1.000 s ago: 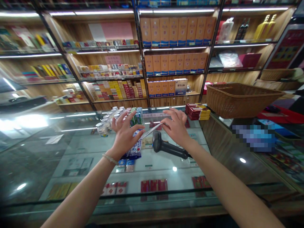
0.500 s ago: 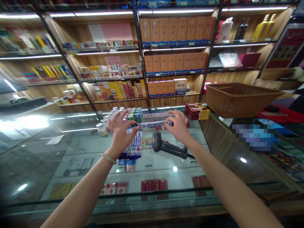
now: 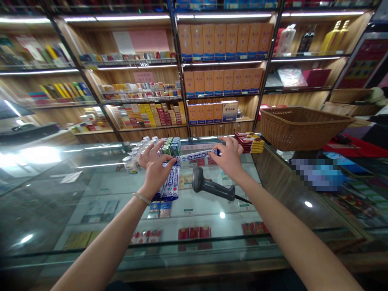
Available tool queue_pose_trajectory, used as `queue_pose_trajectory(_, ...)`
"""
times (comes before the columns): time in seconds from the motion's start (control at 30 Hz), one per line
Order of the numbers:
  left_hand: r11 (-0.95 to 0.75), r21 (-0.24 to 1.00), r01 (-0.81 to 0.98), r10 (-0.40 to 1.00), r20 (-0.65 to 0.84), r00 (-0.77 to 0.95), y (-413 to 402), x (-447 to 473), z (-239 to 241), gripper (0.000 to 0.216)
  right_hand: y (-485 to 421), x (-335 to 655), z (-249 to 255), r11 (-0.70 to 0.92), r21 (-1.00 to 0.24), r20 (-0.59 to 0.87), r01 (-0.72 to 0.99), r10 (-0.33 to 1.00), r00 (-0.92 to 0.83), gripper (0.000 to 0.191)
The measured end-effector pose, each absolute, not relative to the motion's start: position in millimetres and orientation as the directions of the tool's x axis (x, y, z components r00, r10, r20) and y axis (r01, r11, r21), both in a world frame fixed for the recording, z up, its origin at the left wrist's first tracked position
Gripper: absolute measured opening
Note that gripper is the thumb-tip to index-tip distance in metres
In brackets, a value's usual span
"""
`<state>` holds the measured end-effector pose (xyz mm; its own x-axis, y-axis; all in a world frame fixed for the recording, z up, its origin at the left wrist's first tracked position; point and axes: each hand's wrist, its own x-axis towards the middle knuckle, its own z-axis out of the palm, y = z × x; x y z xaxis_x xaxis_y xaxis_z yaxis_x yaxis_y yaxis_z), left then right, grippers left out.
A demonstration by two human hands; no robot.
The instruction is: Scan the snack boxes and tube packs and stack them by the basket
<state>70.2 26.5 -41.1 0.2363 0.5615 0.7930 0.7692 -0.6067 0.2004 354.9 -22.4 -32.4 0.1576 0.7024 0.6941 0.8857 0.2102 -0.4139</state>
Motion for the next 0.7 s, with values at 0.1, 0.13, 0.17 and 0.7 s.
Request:
queue_pose_trajectory(0.1, -0.615, 0.183, 0.767, 0.565, 0.781, 0.267, 28, 71, -39, 0.026, -22, 361, -28, 0.198, -0.390, 0.700, 0.899, 0.699, 0.149, 0.025)
queue_pose_trajectory(0.13, -0.614, 0.175, 0.770, 0.569, 0.774, 0.278, 29, 72, -39, 0.026, -22, 363, -27, 0.190, -0.382, 0.701, 0.904, 0.697, 0.150, 0.024)
queue_pose_trajectory(0.17, -0.610, 0.167, 0.774, 0.574, 0.767, 0.287, 28, 73, -37, 0.025, -22, 365, -27, 0.185, -0.376, 0.704, 0.908, 0.694, 0.150, 0.023)
queue_pose_trajectory(0.7, -0.575, 0.038, 0.817, 0.673, 0.590, 0.446, 15, 174, 0, 0.021, -30, 450, -37, 0.041, -0.270, 0.776, 0.962, 0.600, 0.193, 0.019)
